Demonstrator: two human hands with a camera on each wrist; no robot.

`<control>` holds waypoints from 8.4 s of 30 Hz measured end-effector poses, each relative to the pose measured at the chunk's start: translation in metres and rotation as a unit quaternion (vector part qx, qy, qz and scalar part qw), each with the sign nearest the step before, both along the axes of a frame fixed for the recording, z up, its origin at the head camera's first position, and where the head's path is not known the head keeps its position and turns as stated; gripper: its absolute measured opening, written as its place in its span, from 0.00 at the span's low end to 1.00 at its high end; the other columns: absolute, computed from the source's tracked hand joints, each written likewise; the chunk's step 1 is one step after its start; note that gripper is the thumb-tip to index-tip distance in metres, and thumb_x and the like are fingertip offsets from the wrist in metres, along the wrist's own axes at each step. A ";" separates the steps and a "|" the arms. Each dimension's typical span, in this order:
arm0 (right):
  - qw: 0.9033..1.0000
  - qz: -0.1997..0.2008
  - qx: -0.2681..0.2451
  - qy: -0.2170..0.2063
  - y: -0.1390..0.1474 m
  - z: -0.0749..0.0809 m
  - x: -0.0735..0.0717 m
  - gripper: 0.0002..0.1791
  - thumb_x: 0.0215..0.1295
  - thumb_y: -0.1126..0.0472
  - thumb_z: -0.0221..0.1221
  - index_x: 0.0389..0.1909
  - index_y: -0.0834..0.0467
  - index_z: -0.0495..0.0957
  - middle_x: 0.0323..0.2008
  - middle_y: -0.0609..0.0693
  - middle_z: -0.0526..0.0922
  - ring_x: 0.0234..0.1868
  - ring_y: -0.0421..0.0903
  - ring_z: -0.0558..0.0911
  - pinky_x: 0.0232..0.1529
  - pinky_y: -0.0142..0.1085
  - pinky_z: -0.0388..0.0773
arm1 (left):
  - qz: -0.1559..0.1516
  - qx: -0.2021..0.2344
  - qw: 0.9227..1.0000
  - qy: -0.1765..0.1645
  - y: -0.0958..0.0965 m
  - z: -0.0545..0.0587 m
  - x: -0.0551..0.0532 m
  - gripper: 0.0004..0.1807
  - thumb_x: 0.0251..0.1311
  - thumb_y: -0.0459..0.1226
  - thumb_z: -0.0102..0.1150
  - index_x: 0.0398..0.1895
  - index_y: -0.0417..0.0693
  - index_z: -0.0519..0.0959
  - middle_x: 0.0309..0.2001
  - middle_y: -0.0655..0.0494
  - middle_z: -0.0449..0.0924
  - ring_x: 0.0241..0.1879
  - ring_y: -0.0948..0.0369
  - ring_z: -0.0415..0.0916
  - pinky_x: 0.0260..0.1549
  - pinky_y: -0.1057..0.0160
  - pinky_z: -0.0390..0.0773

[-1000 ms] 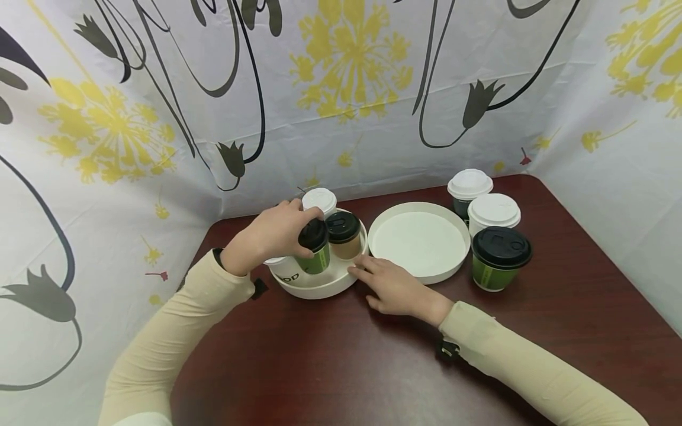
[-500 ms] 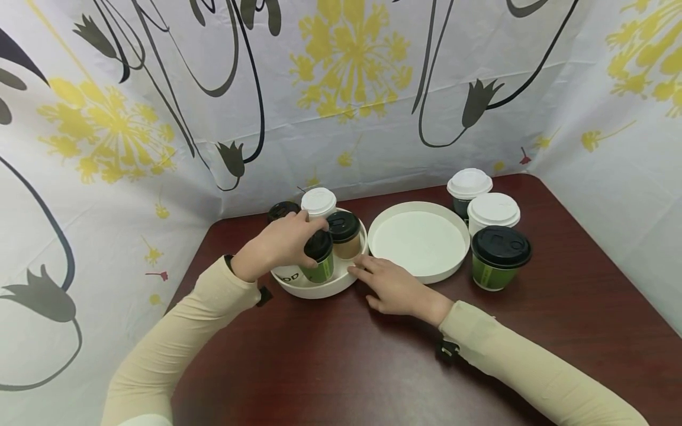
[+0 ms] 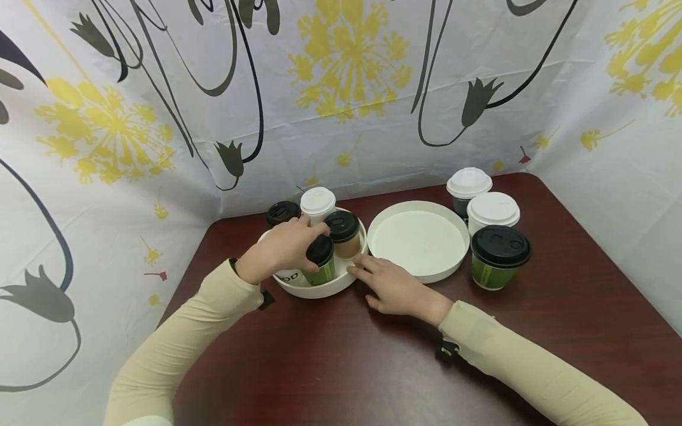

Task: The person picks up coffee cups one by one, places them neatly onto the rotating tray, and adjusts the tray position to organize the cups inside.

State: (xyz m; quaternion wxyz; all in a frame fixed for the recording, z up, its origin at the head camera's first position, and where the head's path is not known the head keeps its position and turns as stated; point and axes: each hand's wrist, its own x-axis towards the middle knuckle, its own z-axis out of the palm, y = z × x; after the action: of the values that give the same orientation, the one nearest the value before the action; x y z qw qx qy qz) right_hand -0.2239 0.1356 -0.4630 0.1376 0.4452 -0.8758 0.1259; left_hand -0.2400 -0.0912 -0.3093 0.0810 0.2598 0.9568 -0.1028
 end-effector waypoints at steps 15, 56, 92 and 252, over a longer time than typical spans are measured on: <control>1.000 -0.001 -0.001 -0.010 -0.001 0.001 0.001 0.40 0.53 0.56 0.70 0.68 0.59 0.70 0.66 0.60 0.73 0.67 0.54 0.74 0.65 0.49 0.73 | -0.001 0.003 1.000 -0.004 -0.001 -0.004 0.001 0.39 0.49 0.54 0.74 0.64 0.57 0.71 0.63 0.43 0.73 0.61 0.45 0.74 0.53 0.46 0.78; 1.000 -0.004 0.001 -0.016 -0.001 0.002 0.002 0.40 0.53 0.56 0.70 0.68 0.59 0.69 0.67 0.60 0.71 0.68 0.55 0.72 0.66 0.49 0.72 | 0.013 -0.008 1.000 -0.005 -0.004 -0.008 0.002 0.44 0.47 0.54 0.75 0.67 0.47 0.70 0.61 0.44 0.75 0.59 0.47 0.75 0.57 0.48 0.77; 1.000 -0.003 0.003 -0.009 -0.001 0.003 0.004 0.40 0.53 0.55 0.70 0.68 0.59 0.69 0.67 0.60 0.71 0.68 0.55 0.73 0.66 0.49 0.72 | 0.010 -0.002 1.000 0.004 -0.007 -0.009 0.003 0.50 0.47 0.56 0.74 0.72 0.47 0.64 0.63 0.44 0.70 0.63 0.47 0.70 0.59 0.48 0.76; 0.956 -0.262 -0.124 -0.055 0.128 0.097 0.005 0.53 0.50 0.42 0.73 0.74 0.55 0.60 0.64 0.65 0.74 0.62 0.65 0.73 0.51 0.63 0.71 | -0.141 0.037 0.986 0.082 0.087 -0.133 0.033 0.40 0.62 0.54 0.61 0.73 0.48 0.61 0.65 0.55 0.66 0.68 0.59 0.66 0.67 0.62 0.69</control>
State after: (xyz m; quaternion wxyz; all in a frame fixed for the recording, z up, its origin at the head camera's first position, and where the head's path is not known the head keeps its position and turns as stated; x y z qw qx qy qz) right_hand -0.2187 0.2637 -0.3660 0.1719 0.1724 -0.9452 0.2175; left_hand -0.2065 -0.0045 -0.4419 -0.0225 0.3860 0.9169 -0.0991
